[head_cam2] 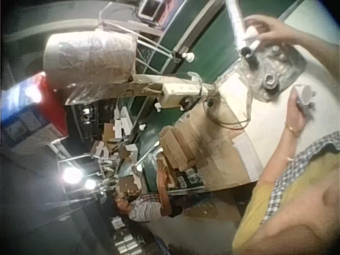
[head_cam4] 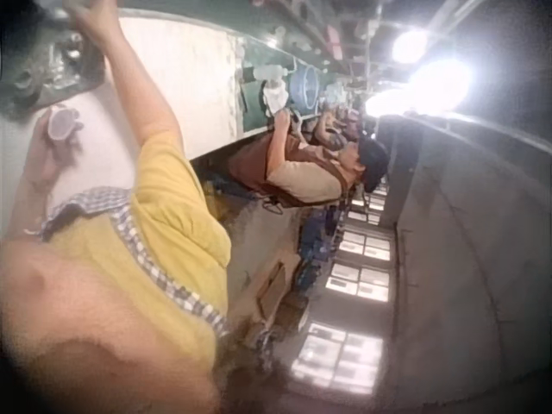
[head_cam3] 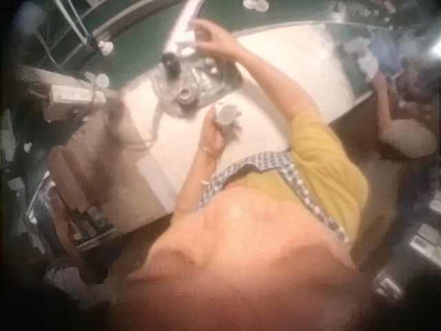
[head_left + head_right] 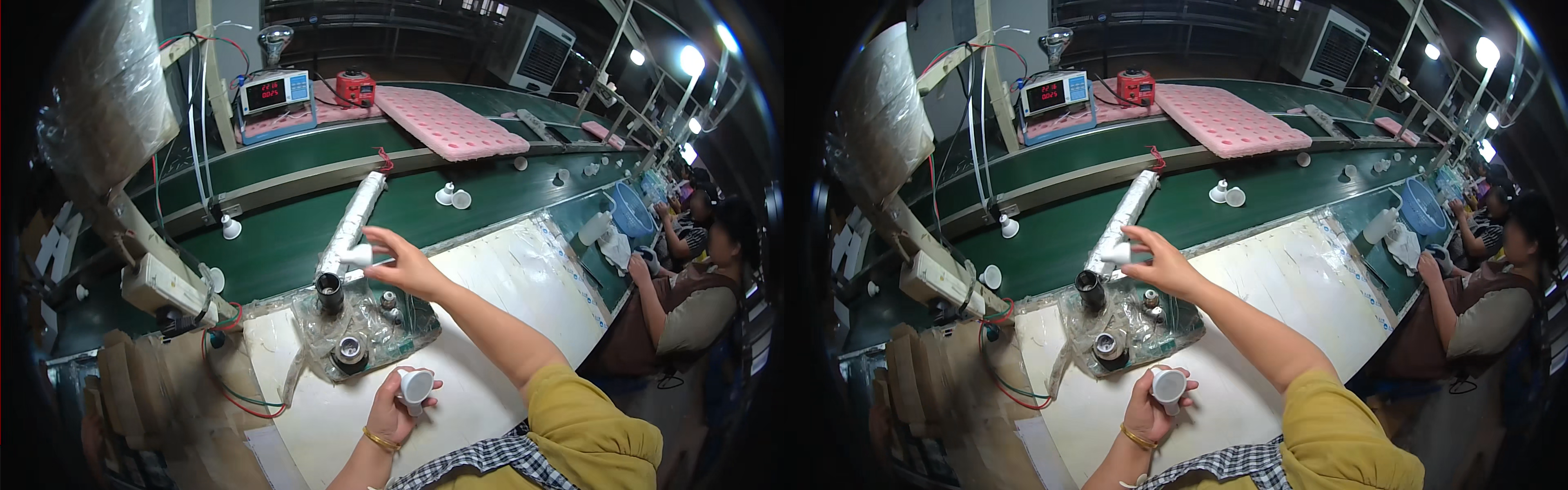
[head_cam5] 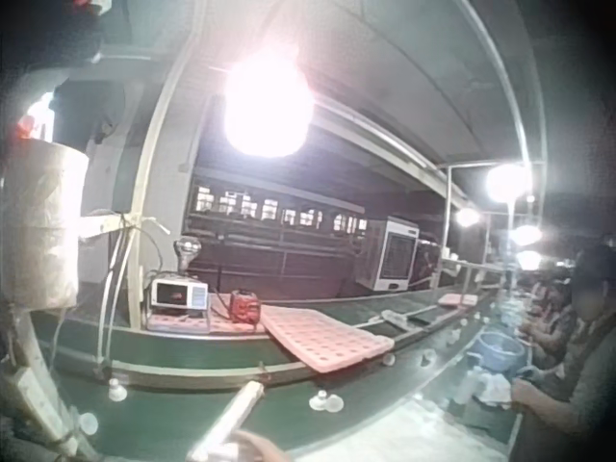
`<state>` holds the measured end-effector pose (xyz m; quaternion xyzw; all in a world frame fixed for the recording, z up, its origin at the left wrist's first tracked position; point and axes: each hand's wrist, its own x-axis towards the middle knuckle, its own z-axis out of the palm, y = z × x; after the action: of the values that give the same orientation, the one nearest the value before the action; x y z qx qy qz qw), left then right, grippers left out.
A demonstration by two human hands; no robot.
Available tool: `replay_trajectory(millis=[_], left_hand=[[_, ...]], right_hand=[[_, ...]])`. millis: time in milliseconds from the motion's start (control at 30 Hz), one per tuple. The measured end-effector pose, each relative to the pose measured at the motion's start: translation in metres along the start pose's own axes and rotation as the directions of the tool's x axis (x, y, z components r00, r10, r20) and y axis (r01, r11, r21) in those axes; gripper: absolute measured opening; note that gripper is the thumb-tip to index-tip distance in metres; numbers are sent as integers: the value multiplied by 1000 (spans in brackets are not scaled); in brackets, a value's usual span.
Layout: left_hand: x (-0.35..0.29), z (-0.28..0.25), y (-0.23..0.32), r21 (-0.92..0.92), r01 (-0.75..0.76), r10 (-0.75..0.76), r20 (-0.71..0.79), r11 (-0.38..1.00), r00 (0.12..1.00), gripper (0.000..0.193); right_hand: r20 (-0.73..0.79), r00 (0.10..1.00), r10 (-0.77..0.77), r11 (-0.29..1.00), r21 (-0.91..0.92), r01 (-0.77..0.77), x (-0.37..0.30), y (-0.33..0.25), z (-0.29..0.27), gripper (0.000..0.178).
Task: Assembling and testing LED light bulbs on a factory production line.
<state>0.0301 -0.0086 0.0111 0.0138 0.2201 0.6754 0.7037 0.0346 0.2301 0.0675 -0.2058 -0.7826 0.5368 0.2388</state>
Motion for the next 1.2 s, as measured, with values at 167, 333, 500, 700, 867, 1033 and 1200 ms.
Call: replay_trajectory(millis=[167,333,500,700,867,1033,1200], left_hand=[[1,-6,3,-190,19,-5,70,982,998,29],[-1,-4,6,-137,44,-39,36,990,999,36],[8,-16,-2,-152,12,-5,45,988,999,31],[10,-15,-2,-143,6,-12,-43,990,999,20],[2,2,3,-88,-12,12,-3,996,1000,57],[3,8,3,24,78,-81,221,997,972,77],[-4,16,8,184,110,-143,178,977,973,68]], right_hand=[[-173,912,-371,719,-676,164,65,52,-42,70],[-679,723,-130,536,-661,-525,81,91,-130,71],[-715,653,250,504,-480,-719,84,98,-155,56],[-386,917,-99,857,-501,-118,55,112,-102,31],[143,986,-81,960,-254,116,-39,1,-65,26],[376,925,57,989,-146,-2,-118,-72,-39,47],[14,958,287,955,77,-287,-133,-38,-28,46]])
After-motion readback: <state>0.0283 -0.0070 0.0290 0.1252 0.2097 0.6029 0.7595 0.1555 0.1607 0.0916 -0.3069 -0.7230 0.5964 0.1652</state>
